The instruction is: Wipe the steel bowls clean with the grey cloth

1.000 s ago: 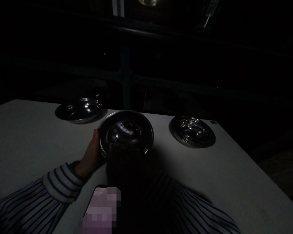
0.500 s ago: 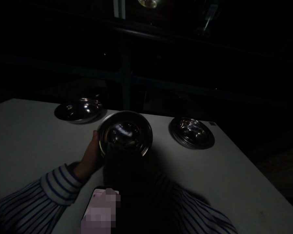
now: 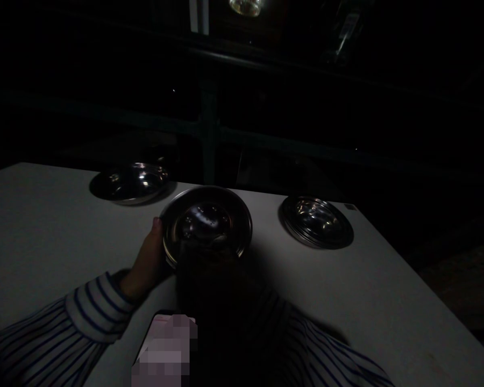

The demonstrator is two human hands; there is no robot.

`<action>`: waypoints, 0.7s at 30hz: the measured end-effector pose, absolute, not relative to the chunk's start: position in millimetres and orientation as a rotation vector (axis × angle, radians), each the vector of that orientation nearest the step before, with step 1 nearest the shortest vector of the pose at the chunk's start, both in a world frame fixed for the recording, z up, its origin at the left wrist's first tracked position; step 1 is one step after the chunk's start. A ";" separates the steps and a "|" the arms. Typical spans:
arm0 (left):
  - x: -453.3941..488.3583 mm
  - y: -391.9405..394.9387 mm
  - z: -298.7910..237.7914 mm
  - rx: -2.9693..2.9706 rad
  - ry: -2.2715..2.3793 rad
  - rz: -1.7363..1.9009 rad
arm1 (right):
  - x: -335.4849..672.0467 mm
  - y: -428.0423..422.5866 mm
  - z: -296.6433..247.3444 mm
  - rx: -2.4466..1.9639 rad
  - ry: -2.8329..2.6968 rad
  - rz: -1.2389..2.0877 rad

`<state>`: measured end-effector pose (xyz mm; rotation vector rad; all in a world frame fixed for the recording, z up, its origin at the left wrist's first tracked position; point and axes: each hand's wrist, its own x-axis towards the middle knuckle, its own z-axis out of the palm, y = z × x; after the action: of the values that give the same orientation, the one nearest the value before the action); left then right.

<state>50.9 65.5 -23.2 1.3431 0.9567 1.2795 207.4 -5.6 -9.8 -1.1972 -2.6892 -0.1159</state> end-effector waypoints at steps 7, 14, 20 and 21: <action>49.4 59.4 -5.8 1.506 1.046 1.266 | 229.4 -14.6 21.7 -1.607 -2.668 -0.100; 51.2 61.8 -16.0 1.370 0.994 1.280 | 214.9 -1.2 -2.9 -1.230 -2.728 0.065; 49.4 63.1 -14.5 1.363 1.027 1.252 | 226.1 -7.5 11.7 -1.436 -2.736 0.021; 49.7 63.1 -14.4 1.349 1.013 1.252 | 227.8 -8.4 13.7 -1.452 -2.736 0.000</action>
<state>49.7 63.1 -14.4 1.3487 1.0133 1.2519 227.8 -8.4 13.7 -1.4517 -2.7356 -0.0004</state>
